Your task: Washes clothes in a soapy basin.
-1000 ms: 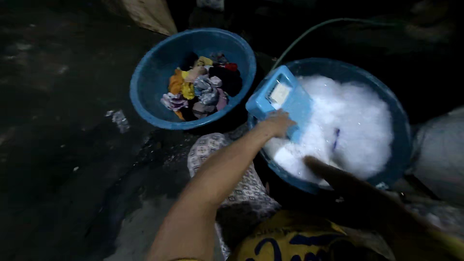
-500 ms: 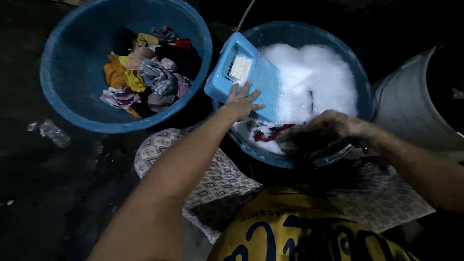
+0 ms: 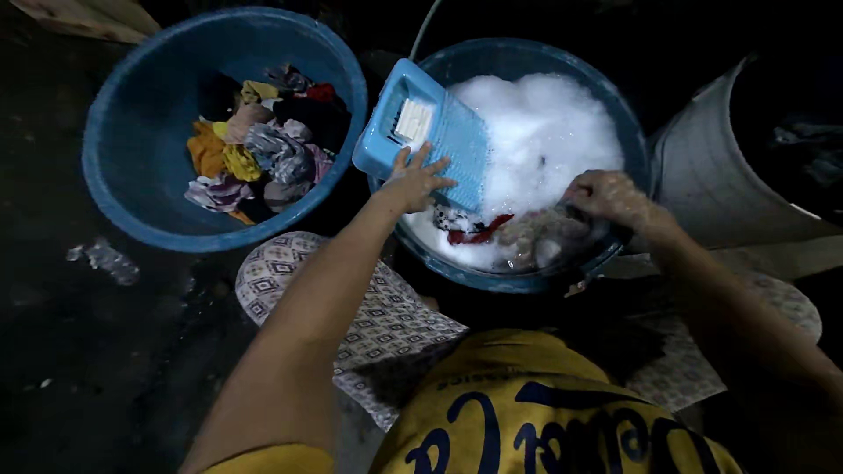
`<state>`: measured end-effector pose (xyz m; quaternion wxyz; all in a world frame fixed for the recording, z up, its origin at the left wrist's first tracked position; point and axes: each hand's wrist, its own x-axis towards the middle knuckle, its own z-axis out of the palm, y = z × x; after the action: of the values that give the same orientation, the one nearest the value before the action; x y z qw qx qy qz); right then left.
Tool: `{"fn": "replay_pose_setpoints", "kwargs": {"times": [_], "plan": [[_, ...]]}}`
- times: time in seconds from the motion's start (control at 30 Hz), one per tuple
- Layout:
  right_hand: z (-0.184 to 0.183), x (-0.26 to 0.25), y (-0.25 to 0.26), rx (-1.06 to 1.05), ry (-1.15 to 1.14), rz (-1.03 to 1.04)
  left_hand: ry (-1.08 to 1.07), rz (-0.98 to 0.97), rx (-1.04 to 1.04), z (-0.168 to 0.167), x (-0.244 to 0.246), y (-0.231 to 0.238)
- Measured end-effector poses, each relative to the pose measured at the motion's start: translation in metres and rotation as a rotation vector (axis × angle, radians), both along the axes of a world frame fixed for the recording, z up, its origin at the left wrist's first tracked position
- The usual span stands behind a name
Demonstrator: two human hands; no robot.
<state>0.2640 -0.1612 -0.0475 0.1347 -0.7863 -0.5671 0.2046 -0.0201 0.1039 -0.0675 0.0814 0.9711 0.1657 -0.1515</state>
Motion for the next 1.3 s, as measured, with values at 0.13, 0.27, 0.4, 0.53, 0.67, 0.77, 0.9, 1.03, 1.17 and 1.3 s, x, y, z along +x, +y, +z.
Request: {"fn": "replay_pose_setpoints", "kwargs": {"times": [0.13, 0.27, 0.4, 0.53, 0.67, 0.77, 0.9, 1.03, 1.17, 1.3], "plan": [[-0.056, -0.055, 0.018, -0.332, 0.105, 0.17, -0.23, -0.032, -0.114, -0.005, 0.008, -0.037], [-0.083, -0.098, 0.032, -0.67, 0.15, 0.324, 0.028, 0.019, -0.431, -0.04, 0.03, -0.107], [-0.077, -0.13, 0.037, -0.768, 0.103, 0.294, 0.495, 0.218, -0.386, -0.053, 0.051, -0.145], [-0.061, -0.121, 0.039, -0.567, 0.356, 0.228, 0.576, 0.285, -0.404, -0.057, 0.052, -0.135], [0.009, -0.086, 0.014, -0.108, 0.691, 0.197, 0.24, 0.264, -0.676, -0.059, 0.031, -0.107], [0.08, -0.066, 0.009, 0.282, 0.745, 0.144, 0.024, 0.39, -0.888, -0.021, 0.028, -0.12], [0.167, -0.057, 0.016, 0.538, 0.8, 0.295, -0.581, 0.357, -1.416, 0.015, 0.041, -0.131], [0.189, -0.049, 0.026, 0.68, 0.766, 0.269, -0.872, 0.357, -1.658, 0.051, 0.053, -0.132], [0.142, -0.035, 0.03, 0.537, 0.83, 0.099, -1.016, 0.464, -1.815, 0.065, 0.049, -0.126], [0.057, -0.028, 0.031, 0.191, 0.308, -0.3, -1.108, 0.741, -1.82, 0.058, 0.053, -0.125]]}}
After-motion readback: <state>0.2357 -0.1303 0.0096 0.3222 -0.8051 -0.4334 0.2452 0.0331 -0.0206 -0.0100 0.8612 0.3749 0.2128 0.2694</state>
